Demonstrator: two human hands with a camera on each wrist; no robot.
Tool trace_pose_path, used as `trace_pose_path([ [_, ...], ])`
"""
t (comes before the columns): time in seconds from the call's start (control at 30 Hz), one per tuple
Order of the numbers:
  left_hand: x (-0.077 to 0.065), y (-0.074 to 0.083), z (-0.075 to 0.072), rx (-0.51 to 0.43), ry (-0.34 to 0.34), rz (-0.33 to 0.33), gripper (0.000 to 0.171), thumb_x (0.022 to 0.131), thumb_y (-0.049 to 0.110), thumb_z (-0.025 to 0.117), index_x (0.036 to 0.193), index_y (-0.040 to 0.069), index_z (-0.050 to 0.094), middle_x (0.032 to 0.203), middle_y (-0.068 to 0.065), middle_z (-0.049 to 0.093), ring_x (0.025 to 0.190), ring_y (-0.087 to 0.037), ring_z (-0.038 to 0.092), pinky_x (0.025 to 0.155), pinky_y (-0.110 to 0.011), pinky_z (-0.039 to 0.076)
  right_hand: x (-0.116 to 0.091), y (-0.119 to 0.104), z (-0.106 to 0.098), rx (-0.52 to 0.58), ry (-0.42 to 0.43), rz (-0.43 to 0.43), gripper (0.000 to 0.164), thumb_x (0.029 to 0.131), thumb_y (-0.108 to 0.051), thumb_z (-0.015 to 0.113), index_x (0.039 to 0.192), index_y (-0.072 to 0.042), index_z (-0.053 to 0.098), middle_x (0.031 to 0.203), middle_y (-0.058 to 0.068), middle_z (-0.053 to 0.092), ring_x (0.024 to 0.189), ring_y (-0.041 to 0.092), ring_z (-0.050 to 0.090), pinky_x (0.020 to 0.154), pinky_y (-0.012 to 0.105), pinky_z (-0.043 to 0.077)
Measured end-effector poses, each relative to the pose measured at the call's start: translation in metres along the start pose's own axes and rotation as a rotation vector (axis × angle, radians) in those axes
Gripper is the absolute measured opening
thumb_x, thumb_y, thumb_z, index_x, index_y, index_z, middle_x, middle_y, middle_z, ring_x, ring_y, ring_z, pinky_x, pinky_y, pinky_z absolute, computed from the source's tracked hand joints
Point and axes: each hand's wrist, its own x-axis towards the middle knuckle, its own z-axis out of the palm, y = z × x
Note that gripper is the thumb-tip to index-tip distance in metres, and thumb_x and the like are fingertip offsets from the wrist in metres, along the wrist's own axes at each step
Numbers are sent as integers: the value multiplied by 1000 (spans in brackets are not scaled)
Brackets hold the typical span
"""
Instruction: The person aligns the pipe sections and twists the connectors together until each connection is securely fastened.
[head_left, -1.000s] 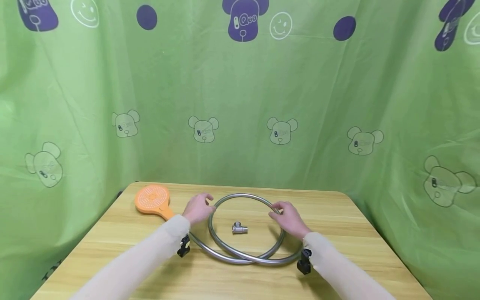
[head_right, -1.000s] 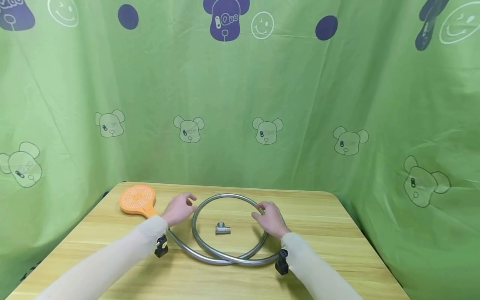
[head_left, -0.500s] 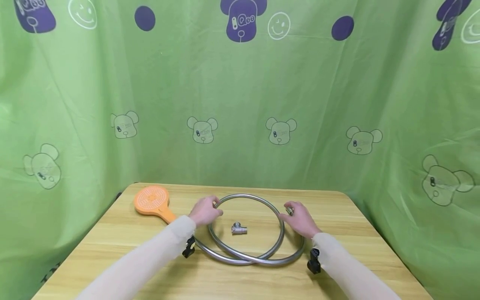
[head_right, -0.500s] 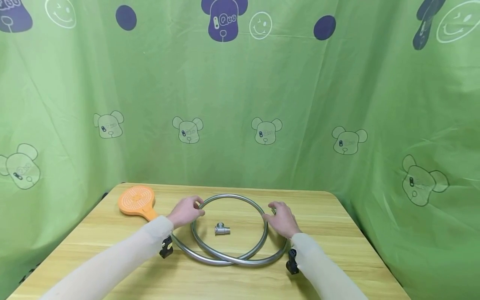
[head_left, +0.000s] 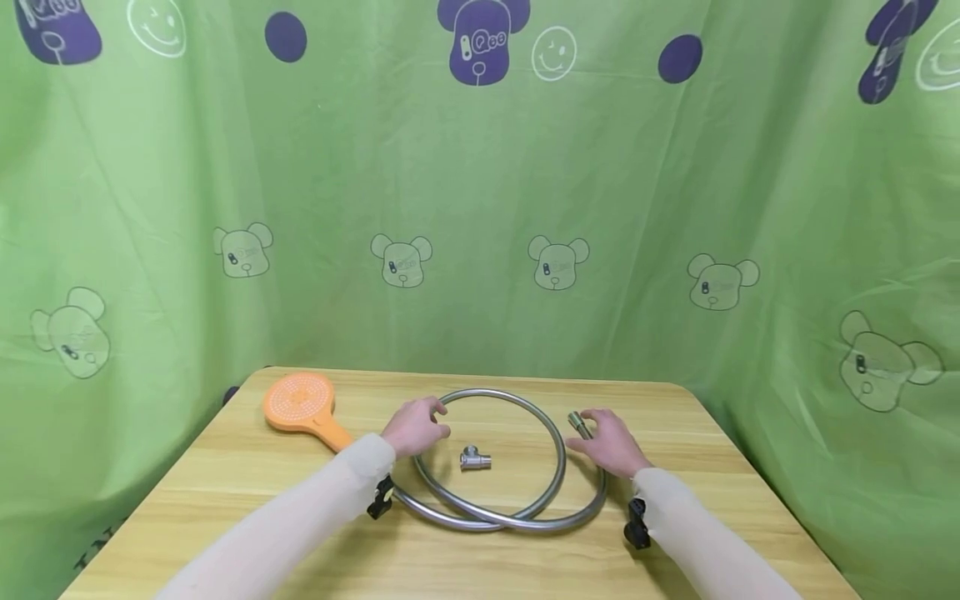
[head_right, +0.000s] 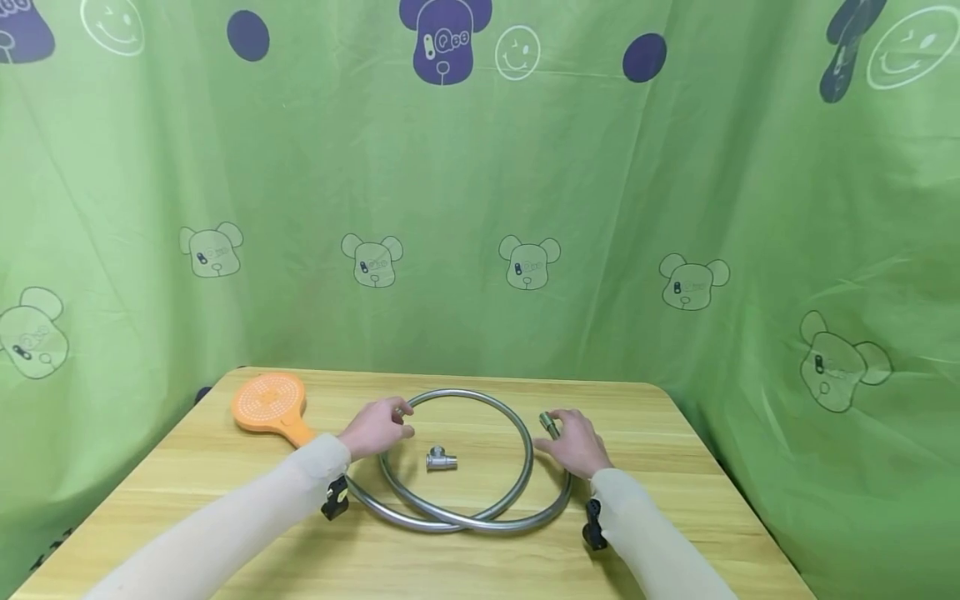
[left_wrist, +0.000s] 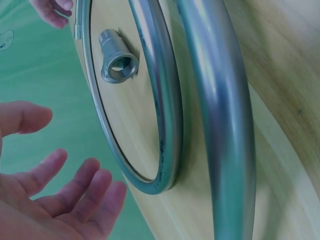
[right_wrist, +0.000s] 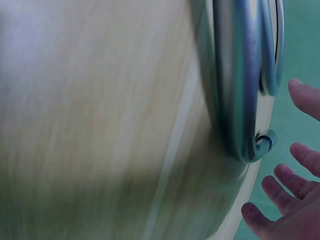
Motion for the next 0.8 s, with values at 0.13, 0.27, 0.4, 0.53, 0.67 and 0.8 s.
trace_pose_path([
  [0.13, 2, -3, 3, 1, -11, 7, 45, 87, 23, 74, 127, 7, 62, 109, -12, 68, 92, -24, 63, 76, -39, 55, 1, 6, 0, -29, -18, 9, 75, 86, -32, 78, 142, 8, 47, 143, 35, 45, 128, 52, 47, 108, 65, 39],
  [0.27, 2, -4, 6, 10, -9, 7, 45, 86, 24, 74, 126, 8, 62, 109, -12, 68, 92, -24, 64, 76, -40, 56, 1, 9, 0, -20, -45, 12, 80, 81, -29, 83, 141, 9, 47, 144, 36, 44, 130, 54, 44, 108, 66, 38],
  [0.4, 3, -4, 9, 15, -10, 3, 45, 86, 25, 74, 127, 8, 63, 109, -12, 69, 91, -24, 64, 75, -40, 56, 3, 15, 1, -25, -56, 21, 84, 78, -29, 85, 141, 10, 47, 144, 37, 45, 132, 55, 42, 109, 65, 37],
  [0.53, 2, -4, 10, 13, -16, 1, 44, 87, 24, 74, 126, 8, 62, 109, -12, 69, 90, -24, 64, 75, -40, 55, 6, 25, 3, -48, -58, 22, 85, 76, -30, 87, 138, 12, 48, 142, 36, 47, 132, 54, 43, 110, 64, 36],
  [0.67, 3, -3, 11, 12, -17, -1, 42, 87, 23, 74, 125, 8, 63, 108, -12, 69, 90, -24, 64, 75, -40, 55, 10, 35, 3, -63, -73, 15, 88, 73, -32, 88, 137, 14, 49, 140, 36, 49, 132, 54, 43, 111, 64, 36],
  [0.8, 4, -3, 11, 25, -17, 0, 43, 86, 24, 74, 125, 8, 63, 107, -12, 69, 90, -24, 64, 75, -39, 55, 12, 41, 1, -60, -87, 28, 91, 72, -35, 89, 138, 14, 49, 140, 36, 49, 132, 55, 43, 110, 64, 37],
])
